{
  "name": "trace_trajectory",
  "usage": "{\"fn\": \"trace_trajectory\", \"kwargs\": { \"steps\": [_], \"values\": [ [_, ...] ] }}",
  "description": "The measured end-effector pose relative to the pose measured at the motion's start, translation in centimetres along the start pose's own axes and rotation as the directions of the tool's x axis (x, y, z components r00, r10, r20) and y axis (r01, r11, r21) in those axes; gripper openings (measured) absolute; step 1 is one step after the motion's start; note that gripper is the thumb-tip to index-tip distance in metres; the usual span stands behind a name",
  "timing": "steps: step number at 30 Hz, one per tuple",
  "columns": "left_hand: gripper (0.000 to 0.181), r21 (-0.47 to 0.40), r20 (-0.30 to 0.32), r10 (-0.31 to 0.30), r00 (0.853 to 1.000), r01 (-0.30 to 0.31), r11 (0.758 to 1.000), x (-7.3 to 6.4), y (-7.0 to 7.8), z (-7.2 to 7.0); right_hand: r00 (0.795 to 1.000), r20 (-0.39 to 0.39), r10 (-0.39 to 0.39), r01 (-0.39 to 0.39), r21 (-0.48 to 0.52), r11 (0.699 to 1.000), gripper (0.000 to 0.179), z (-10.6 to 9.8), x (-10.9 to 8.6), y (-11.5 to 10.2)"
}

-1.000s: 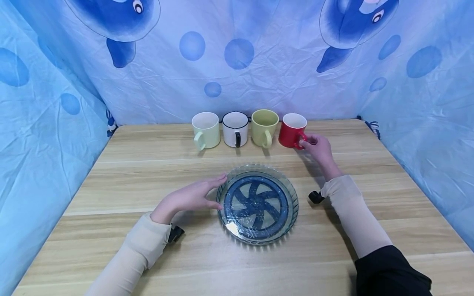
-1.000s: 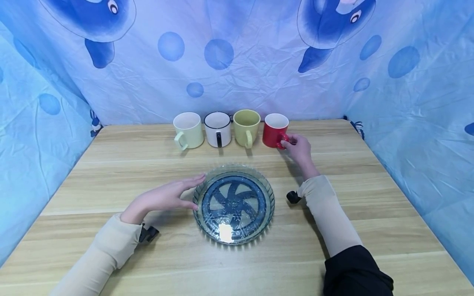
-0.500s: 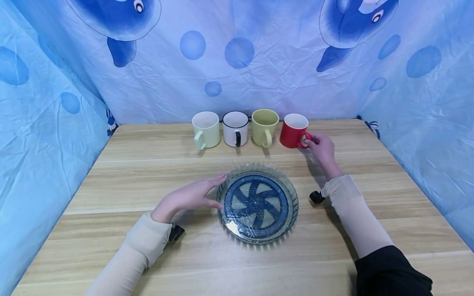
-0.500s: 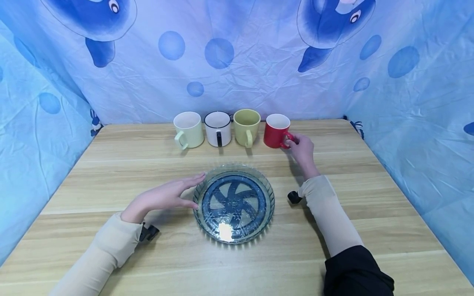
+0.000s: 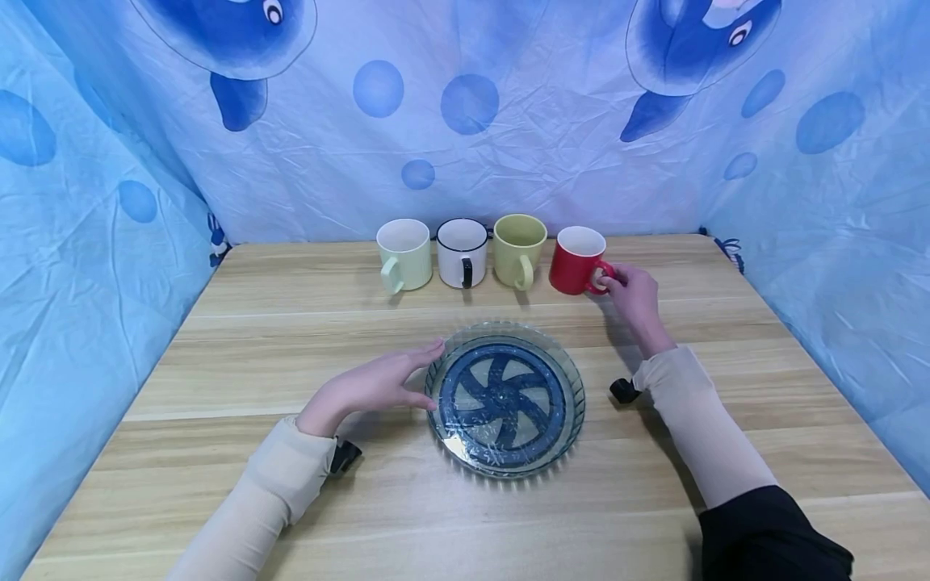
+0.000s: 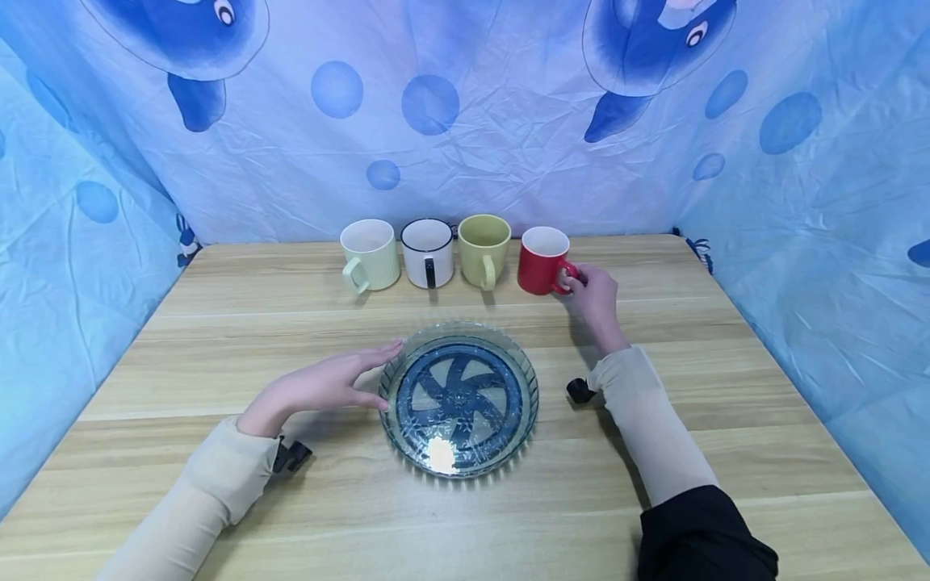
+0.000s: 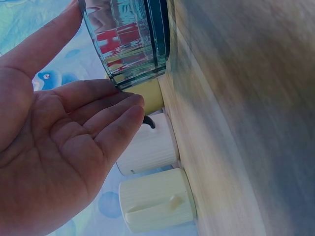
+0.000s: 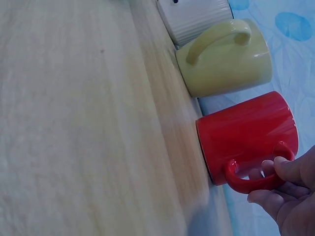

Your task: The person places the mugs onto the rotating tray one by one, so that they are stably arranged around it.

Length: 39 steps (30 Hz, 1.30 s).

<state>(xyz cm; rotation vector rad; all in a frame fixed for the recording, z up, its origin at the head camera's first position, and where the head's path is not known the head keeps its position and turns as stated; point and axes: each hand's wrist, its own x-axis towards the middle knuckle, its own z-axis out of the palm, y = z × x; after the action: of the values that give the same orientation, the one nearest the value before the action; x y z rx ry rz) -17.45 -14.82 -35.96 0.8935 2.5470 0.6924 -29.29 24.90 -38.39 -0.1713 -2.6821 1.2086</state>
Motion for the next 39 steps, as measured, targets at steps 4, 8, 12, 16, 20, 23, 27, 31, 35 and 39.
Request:
{"fn": "trace_trajectory", "kwargs": {
  "steps": [4,8,12,16,20,23,27,31,35,39],
  "values": [
    [0.089,-0.021,-0.005,0.006,1.000,-0.006,1.000,-0.1,-0.2,0.2,1.000,0.024,-0.004,0.004,-0.013,1.000,0.030,-0.5,-0.3,-0.2],
    [0.087,-0.024,-0.006,0.008,1.000,-0.008,1.000,-0.1,-0.3,0.4,1.000,0.027,0.004,-0.003,-0.007,1.000,0.035,-1.5,-1.0,-1.0],
    [0.087,-0.024,-0.003,0.011,1.000,-0.011,1.000,0.1,-0.3,0.4,1.000,0.004,0.007,-0.007,0.017,1.000,0.042,-3.0,-1.6,-2.3],
    [0.088,-0.024,0.002,0.011,1.000,-0.011,1.000,0.2,-0.3,0.3,1.000,-0.017,0.020,-0.019,0.059,0.998,0.049,-4.5,-2.3,-3.5],
    [0.087,-0.019,0.006,0.011,1.000,-0.011,1.000,0.2,-0.2,0.2,0.999,-0.046,0.016,-0.012,0.085,0.996,0.050,-5.6,-3.1,-4.3],
    [0.087,-0.018,0.007,0.010,1.000,-0.010,1.000,0.2,0.0,0.1,0.998,-0.060,0.004,0.002,0.095,0.995,0.049,-6.0,-3.7,-4.7],
    [0.087,-0.018,0.006,0.008,1.000,-0.008,1.000,0.2,0.0,-0.1,0.998,-0.056,-0.013,0.019,0.121,0.992,0.049,-6.3,-4.3,-5.2],
    [0.087,-0.026,0.006,0.010,1.000,-0.010,1.000,0.2,0.0,0.0,0.999,-0.047,-0.026,0.032,0.135,0.990,0.047,-6.4,-4.9,-5.7],
    [0.087,-0.032,0.006,0.002,1.000,-0.002,0.999,0.2,-0.1,0.0,0.999,-0.027,-0.032,0.036,0.157,0.987,0.046,-6.3,-5.5,-6.1],
    [0.087,-0.033,0.005,-0.003,1.000,0.004,0.999,0.1,-0.1,0.0,0.999,-0.015,-0.051,0.053,0.177,0.983,0.044,-6.1,-5.8,-6.4]
  ]
}}
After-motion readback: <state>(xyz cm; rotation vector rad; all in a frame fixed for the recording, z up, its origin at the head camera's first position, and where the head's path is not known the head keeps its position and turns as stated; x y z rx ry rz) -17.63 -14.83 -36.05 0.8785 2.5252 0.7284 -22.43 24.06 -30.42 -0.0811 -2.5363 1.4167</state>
